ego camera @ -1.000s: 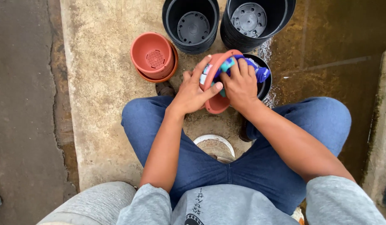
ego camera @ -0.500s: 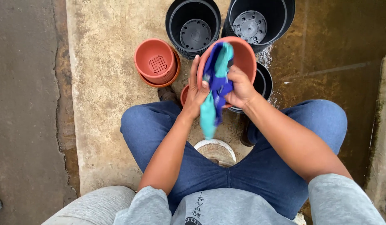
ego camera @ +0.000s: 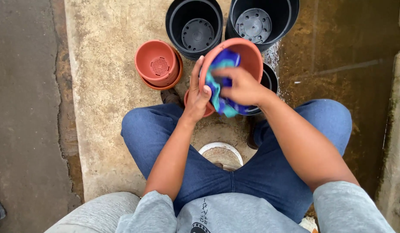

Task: Cleaning and wiping orange plastic flower pots and saucers with a blue cloth.

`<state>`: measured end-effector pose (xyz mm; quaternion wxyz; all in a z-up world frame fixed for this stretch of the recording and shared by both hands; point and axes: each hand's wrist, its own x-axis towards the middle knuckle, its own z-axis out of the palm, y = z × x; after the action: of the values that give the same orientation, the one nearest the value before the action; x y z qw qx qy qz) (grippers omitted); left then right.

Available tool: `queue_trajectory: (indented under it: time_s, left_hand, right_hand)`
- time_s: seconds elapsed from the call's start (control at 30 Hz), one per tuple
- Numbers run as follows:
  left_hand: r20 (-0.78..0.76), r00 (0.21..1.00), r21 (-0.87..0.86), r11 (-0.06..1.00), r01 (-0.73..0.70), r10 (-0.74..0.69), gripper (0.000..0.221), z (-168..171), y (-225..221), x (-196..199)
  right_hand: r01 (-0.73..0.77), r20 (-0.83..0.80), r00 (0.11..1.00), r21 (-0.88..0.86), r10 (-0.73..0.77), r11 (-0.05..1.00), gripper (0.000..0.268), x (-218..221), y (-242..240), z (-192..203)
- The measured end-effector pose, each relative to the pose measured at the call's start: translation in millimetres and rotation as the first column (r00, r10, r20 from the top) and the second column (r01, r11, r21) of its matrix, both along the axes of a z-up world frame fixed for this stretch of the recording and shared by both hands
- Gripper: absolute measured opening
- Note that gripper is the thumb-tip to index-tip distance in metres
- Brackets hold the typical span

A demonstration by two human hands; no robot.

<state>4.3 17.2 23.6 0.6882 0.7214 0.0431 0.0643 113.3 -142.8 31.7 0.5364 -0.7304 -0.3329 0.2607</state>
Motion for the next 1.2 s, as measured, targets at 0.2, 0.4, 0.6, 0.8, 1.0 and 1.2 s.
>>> queue_trajectory:
  time_s: [0.2,0.4,0.6,0.8,1.0,1.2]
  left_hand:
    - [0.051,0.999,-0.067,0.998,0.010,-0.006,0.090,7.2,-2.1,0.0]
    - [-0.002,1.000,0.172,0.985,0.022,-0.022,0.094,-13.9,12.1,-0.8]
    - [-0.013,1.000,0.148,0.989,0.011,-0.009,0.087,3.5,1.1,1.1]
    - [0.013,1.000,0.300,0.954,-0.028,0.026,0.095,2.0,4.7,-2.1]
    - [-0.305,0.950,0.346,0.937,0.054,0.058,0.106,16.9,2.5,-2.0]
    - [-0.405,0.910,0.341,0.938,0.057,0.092,0.106,14.4,10.0,-1.9]
  right_hand:
    - [0.199,-0.135,0.977,0.264,-0.168,0.944,0.058,-24.3,15.9,-6.5]
    - [-0.182,0.127,0.917,-0.711,0.379,0.679,0.036,-12.7,-1.7,17.1]
    - [0.087,0.067,0.994,0.005,-0.087,0.996,0.047,-30.9,17.5,-30.9]
    - [-0.174,0.089,0.962,-0.529,0.258,0.830,0.028,-27.7,5.5,-3.4]
    - [0.505,0.820,0.536,-0.502,0.201,0.702,0.015,-39.7,-7.5,-111.1]
    - [0.360,0.960,0.275,-0.148,0.047,0.921,0.009,-28.5,-6.2,-126.8]
